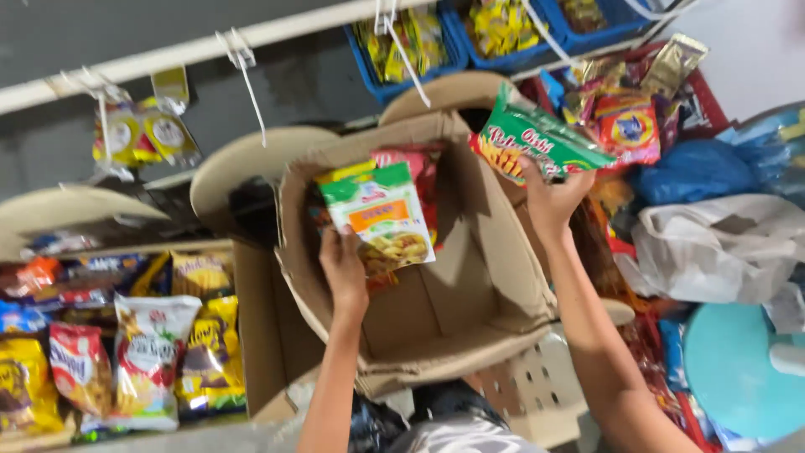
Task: The person takes various packaged snacks and beverage powders from cardboard boxes and places them onto grocery store shelves, using both hands to organize the items by brand and type.
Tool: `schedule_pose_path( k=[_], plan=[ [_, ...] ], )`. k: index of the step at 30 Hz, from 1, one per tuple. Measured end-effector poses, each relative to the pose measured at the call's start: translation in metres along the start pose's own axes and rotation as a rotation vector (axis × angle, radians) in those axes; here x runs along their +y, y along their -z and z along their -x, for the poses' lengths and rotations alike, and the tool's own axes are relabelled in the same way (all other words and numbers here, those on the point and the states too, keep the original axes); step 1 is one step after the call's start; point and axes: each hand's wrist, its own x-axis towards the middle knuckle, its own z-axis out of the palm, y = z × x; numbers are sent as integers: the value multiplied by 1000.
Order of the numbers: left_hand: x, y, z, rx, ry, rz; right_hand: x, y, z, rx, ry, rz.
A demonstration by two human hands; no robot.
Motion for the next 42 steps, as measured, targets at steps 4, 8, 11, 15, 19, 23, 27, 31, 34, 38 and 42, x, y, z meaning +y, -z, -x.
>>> schedule_pose_path(
  k=[4, 8, 11, 15, 19, 23, 27, 31, 34, 38, 42],
  plan=[
    [-79, 16, 26, -11, 82, -55, -26, 16, 37, -121, -217, -237],
    [-160, 30, 32, -88, 316, -303, -35, 19, 62, -381, -411, -291],
    [-198, 25, 23, -109, 294, -598, -38, 18, 78, -460, -500, -315],
    [-269, 33, -6, -116, 64, -1002, -34, 13, 94, -462, -548, -310],
    [-241, 17, -5, 15, 111, -894, -29, 12, 95, -551, -549, -281],
    [-248, 23, -3, 137, 14, -787, 5, 2, 132, -705, -610, -271],
    [-203, 6, 3, 143, -27, -810, 25, -8, 154, -968, -984, -286],
    [-235, 17, -5, 153, -44, -780, 27, -30, 167, -1153, -1112, -250],
    [-238, 20, -10, 102, -66, -775, 55, -50, 204, -1212, -1304, -322],
    [-232, 21, -18, 59, 43, -832, 108, -73, 258, -1208, -1360, -627],
    [-223, 20, -19, -5, 102, -739, 119, -79, 275, -1082, -1263, -546]
  ],
)
